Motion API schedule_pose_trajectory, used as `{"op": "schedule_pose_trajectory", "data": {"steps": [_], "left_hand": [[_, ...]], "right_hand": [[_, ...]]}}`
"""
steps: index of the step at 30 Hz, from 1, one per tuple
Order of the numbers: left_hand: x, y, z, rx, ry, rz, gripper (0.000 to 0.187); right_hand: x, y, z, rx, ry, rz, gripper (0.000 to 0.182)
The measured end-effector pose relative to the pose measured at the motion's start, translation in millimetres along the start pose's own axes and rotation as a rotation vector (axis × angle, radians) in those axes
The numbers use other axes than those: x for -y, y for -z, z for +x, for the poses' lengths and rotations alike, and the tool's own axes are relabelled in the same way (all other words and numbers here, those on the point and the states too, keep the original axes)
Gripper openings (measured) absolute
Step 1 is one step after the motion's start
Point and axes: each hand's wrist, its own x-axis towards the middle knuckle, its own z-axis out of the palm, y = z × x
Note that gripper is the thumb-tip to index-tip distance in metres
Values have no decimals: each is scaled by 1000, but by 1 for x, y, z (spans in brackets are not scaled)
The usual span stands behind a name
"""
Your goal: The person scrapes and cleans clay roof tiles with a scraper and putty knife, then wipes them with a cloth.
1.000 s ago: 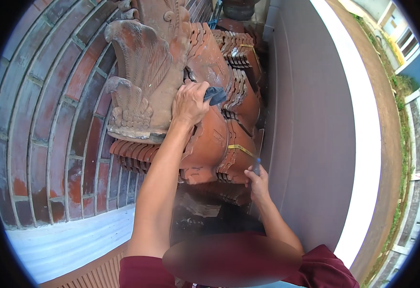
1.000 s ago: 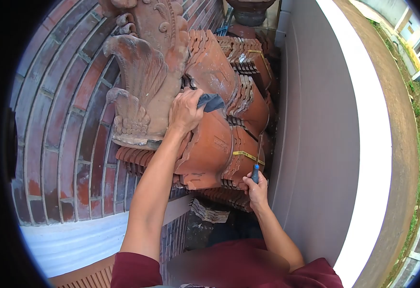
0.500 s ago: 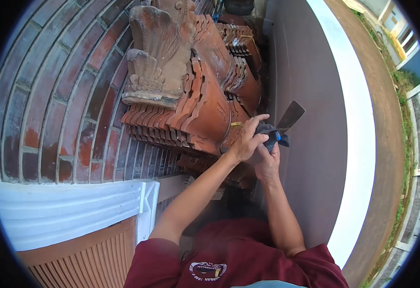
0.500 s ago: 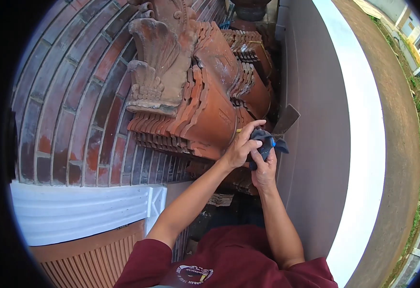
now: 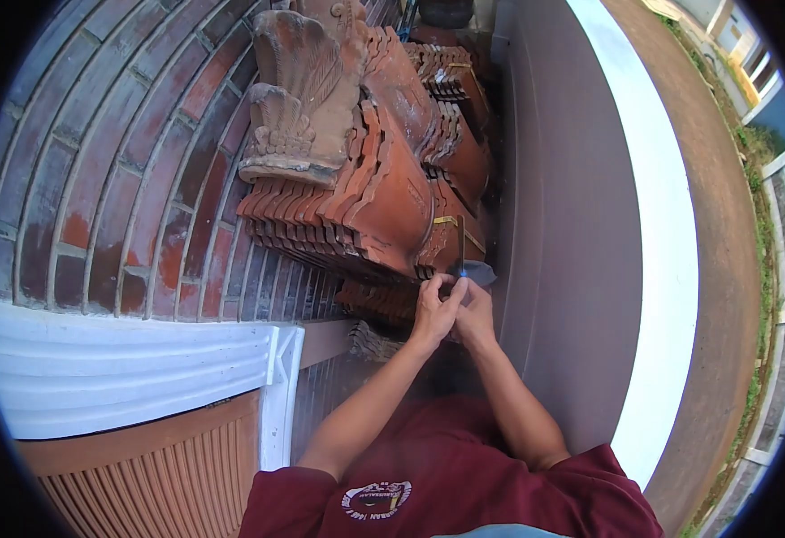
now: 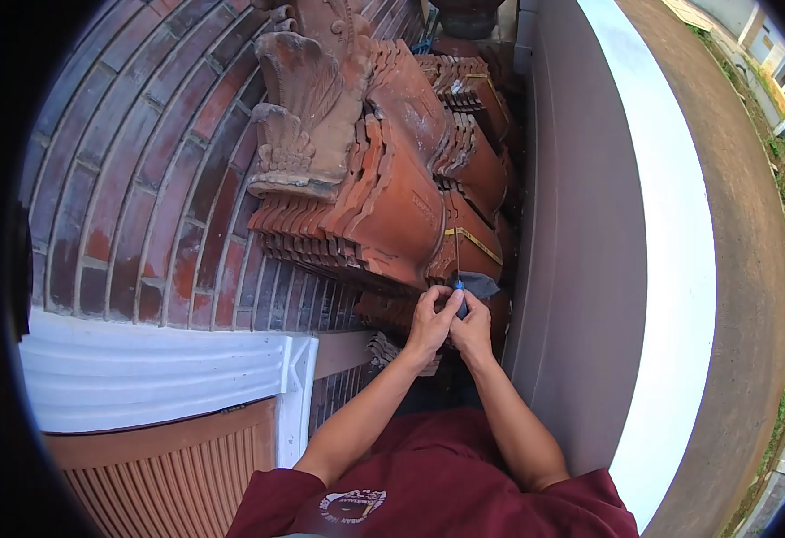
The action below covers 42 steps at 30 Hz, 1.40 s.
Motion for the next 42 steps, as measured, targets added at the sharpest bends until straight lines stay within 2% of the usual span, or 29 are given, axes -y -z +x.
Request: {"op": "schedule_pose_trajectory", "data": {"steps": [4,7,10,13,14,15,17,18,19,20,21,23,26,30,34,36,40,42], "left_hand": [[5,9,-3,8,12,69,44],[6,17,-1,118,114,95,46],[12,22,12,122,102,136,45],[-17,34,24,40,6,127,41],[-27,40,33,9,-92,125,38],[-53,51,41,26,-118,84,38],[-76,67,69,2,-250,39,38],[-89,80,87,-56,-310,219,40],[-116,92,98,-106,-534,317,42],[-125,104,115,-119,-598,435,40],[-126,118,134,-142,-698,580,41],[-128,134,156,-221,-719,789,44],[-116,151,173,-195,-770,987,46],[-104,161,186,-75,-1081,881,44],[-100,159,194,-119,-1128,920,42],[-102,157,192,-113,-1053,930,41],[-103,156,195,-109,-1008,952,43],[-103,157,195,-108,-995,983,42]], "right_hand": [[-23,-11,-2,-3,67,-10,33],[-49,-12,-1,55,-2,-87,45],[-72,-14,2,59,142,-117,60],[-62,-12,6,25,259,56,68],[-19,-6,-3,68,-19,277,70],[0,-7,-4,21,-80,428,64],[-19,5,9,-60,-71,224,55],[-22,12,12,-95,-66,209,52],[-23,18,15,-131,-59,193,49],[-24,24,19,-165,-53,176,45],[-26,30,23,-201,-112,237,43],[-18,40,28,-285,-78,303,46],[-38,58,48,-360,-103,368,48],[-39,67,78,-403,-96,468,47],[-25,64,130,-317,-12,579,44],[-2,59,175,-258,50,634,43],[67,39,288,-84,253,509,43],[103,12,347,-65,358,353,42]]}}
